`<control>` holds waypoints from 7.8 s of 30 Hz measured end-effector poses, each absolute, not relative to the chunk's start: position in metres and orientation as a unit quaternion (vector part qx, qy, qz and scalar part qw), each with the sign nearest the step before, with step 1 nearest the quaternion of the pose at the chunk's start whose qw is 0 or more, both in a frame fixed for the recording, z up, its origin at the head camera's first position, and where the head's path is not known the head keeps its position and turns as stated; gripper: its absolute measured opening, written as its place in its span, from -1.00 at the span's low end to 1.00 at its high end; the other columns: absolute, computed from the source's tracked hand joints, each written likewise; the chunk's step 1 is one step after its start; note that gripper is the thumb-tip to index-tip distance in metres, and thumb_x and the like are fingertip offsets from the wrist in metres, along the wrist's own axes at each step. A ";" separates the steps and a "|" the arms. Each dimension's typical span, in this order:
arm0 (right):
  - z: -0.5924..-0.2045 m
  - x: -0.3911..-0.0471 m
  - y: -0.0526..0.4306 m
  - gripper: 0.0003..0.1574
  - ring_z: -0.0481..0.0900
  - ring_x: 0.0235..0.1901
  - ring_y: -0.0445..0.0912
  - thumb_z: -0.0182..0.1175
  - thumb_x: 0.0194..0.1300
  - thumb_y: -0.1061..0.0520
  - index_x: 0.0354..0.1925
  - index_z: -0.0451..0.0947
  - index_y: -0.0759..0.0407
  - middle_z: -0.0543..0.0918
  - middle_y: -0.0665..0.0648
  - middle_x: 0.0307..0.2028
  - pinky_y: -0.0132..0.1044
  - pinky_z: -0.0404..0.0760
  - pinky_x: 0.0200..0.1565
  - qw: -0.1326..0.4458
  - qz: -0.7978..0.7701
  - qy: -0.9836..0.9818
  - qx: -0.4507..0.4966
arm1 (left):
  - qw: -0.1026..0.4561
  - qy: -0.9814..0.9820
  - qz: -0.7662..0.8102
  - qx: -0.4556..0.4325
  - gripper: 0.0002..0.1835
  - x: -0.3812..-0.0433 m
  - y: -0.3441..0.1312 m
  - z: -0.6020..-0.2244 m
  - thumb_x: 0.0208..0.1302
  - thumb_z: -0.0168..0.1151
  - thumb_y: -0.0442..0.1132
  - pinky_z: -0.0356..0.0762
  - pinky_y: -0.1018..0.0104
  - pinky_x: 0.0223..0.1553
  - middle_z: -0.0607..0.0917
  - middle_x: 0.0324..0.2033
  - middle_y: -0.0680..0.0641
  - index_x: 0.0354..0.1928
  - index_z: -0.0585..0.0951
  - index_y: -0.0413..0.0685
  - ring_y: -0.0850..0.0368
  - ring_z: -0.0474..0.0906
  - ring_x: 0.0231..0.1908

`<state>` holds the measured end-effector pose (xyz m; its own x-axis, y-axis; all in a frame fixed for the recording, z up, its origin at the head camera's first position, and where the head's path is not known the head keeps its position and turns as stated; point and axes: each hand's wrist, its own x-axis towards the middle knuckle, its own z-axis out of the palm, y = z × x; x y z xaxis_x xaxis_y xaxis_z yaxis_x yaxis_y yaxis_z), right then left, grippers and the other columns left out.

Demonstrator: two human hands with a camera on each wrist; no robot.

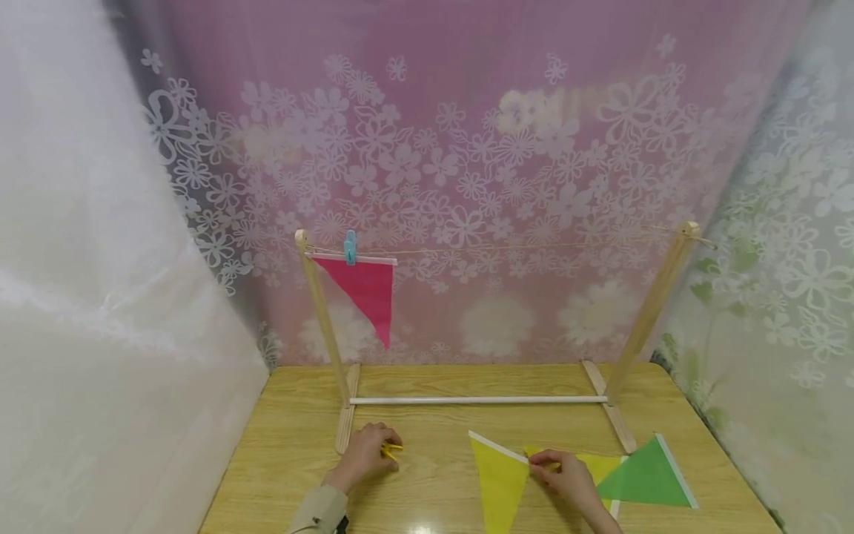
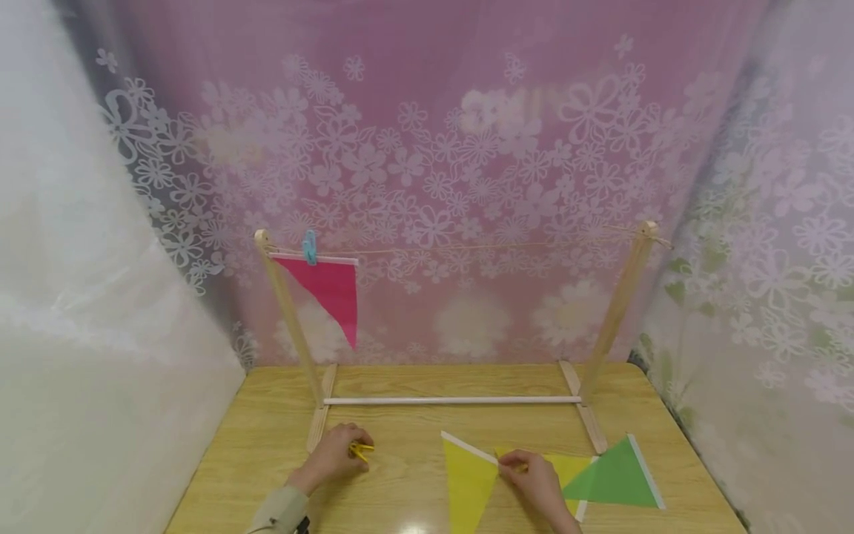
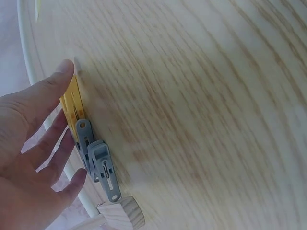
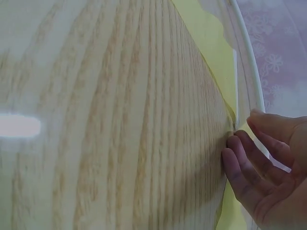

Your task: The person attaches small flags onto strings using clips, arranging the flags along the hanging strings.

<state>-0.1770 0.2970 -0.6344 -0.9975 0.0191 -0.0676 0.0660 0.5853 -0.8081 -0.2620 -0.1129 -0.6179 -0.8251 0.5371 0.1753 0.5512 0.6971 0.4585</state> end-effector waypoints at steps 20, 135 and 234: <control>-0.638 -0.191 0.275 -0.86 0.52 -0.42 -0.20 0.51 0.09 0.20 -0.34 0.72 0.09 0.60 -0.09 -0.45 -0.27 0.50 -0.38 -0.060 -0.316 0.946 0.041 | 0.024 -0.935 -0.210 -0.286 -0.64 -0.264 -0.106 -0.618 -0.13 0.69 -0.15 0.55 -0.01 -0.24 0.64 -0.32 0.08 -0.24 0.74 0.11 0.09 0.55 -0.29; -0.489 -0.236 0.238 -0.40 0.70 -0.31 -0.10 0.22 0.49 0.05 0.25 0.43 0.49 0.74 0.08 -0.19 -0.11 0.76 -0.13 0.020 -0.675 0.737 0.020 | -0.204 -0.765 -0.588 -0.169 -0.51 -0.295 -0.080 -0.424 0.49 0.22 -0.14 0.69 0.13 0.01 0.64 0.14 -0.32 0.26 0.54 -0.38 -0.10 0.69 0.02; -0.334 -0.311 0.195 -0.50 0.71 -0.41 -0.20 0.29 0.43 0.07 0.13 0.55 0.45 0.74 -0.11 -0.34 -0.33 0.74 -0.29 -0.121 -0.683 0.714 -0.100 | 0.037 -0.849 -0.476 -0.225 -0.70 -0.352 -0.040 -0.221 0.38 0.35 -0.11 0.69 0.27 -0.07 0.77 -0.05 -0.09 0.07 0.72 -0.06 0.05 0.74 -0.15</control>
